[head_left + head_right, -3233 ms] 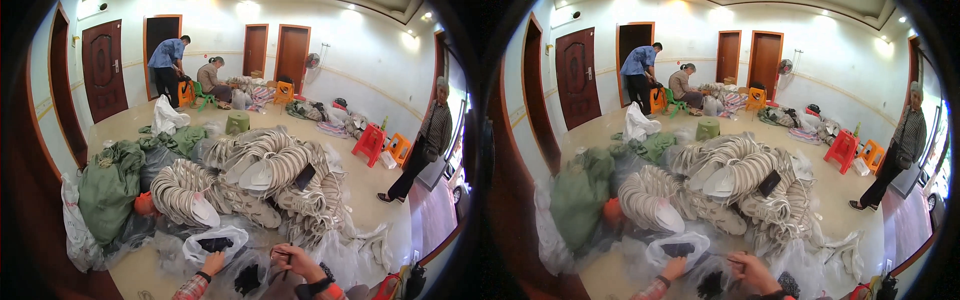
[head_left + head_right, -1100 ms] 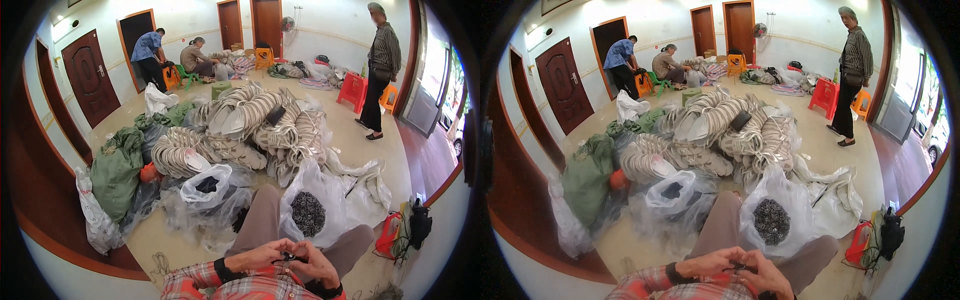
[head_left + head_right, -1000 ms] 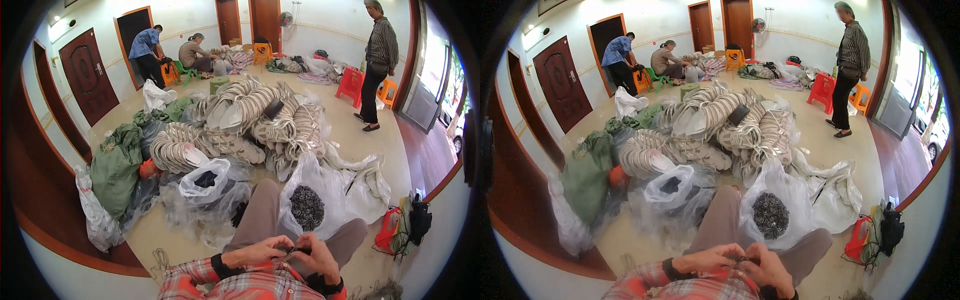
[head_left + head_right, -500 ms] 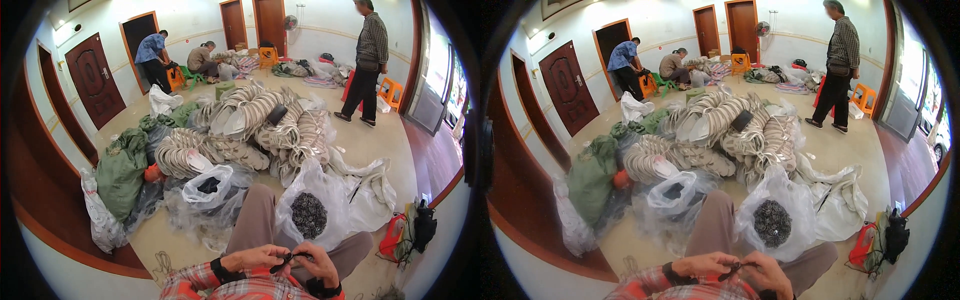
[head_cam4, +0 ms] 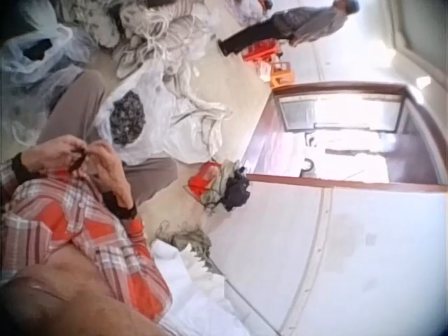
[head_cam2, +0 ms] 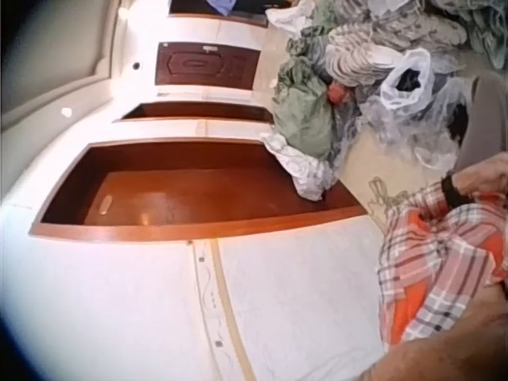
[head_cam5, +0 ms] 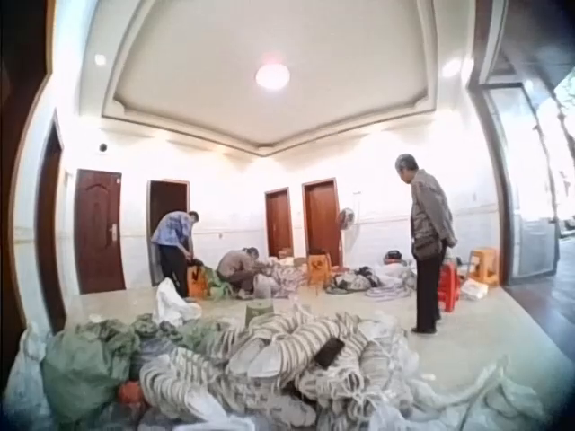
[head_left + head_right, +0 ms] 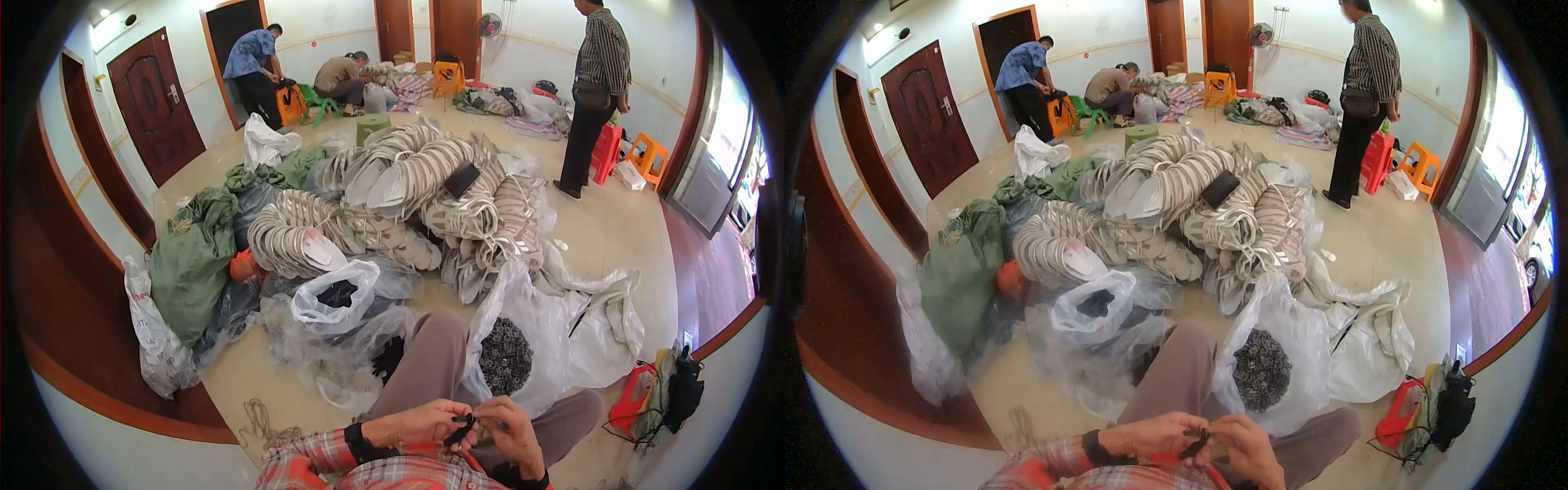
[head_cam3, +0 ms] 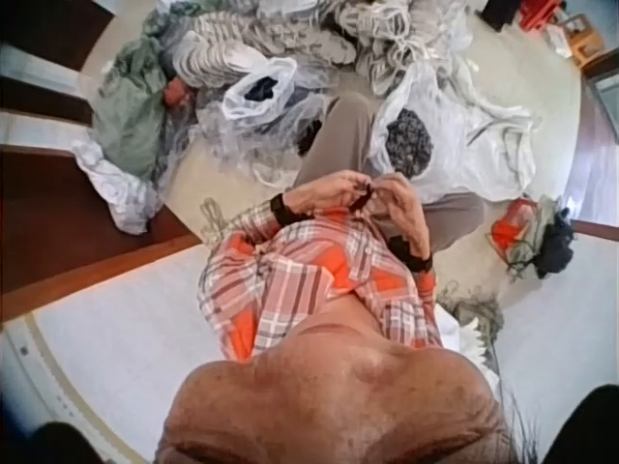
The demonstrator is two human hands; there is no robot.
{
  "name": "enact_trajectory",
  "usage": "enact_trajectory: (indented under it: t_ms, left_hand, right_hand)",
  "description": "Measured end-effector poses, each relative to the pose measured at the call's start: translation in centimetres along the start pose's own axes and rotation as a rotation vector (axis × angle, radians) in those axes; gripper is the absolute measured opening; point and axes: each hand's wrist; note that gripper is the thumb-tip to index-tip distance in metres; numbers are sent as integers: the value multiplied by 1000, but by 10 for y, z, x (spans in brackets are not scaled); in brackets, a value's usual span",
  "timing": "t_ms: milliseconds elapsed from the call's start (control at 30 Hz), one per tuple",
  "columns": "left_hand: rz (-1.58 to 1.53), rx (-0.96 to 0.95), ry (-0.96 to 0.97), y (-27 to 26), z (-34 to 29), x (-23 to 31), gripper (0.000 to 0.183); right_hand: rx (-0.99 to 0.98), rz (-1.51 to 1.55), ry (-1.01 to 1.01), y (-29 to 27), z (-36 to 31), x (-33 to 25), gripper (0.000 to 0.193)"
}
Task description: The recorder is assembling small black components, possibly shoe-related, by hand while sitting on the floor in a manufacturing or workshop environment.
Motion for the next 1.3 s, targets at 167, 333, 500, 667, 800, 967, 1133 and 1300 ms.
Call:
enact_trajectory:
  t_ms: [167, 333, 500, 667, 800, 967, 1133, 1300]
  left_hand:
    - [374, 188, 116, -14, 9, 21, 15]
    - [376, 559, 93, -17, 16, 41, 16]
    - [559, 509, 109, -39, 29, 26, 16]
    - [631, 519, 27, -36, 24, 36, 15]
    - [557, 413, 34, -45, 26, 45, 16]
    - [377, 330, 6, -53, 37, 64, 18]
    - [823, 357, 44, -43, 33, 92, 17]
    - [993, 297, 258, -70, 31, 49, 13]
  right_hand:
    - [-32, -18, 58, -4, 12, 28, 23]
    - [207, 70, 290, 23, 41, 27, 34]
    - [320, -1, 356, 30, 46, 41, 24]
    - [539, 327, 590, 35, 43, 44, 13]
    - [665, 136, 336, 45, 50, 47, 10]
    - [716, 27, 298, 36, 69, 40, 12]
    - [519, -405, 232, 32, 79, 16, 11]
    - [516, -399, 479, 44, 59, 26, 12]
Point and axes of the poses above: each hand's wrist, its own z-axis towards the middle knuckle, its own y-axis out of the palm, x = y × z, and after that the axes turned 12 degrees about z, right-handed
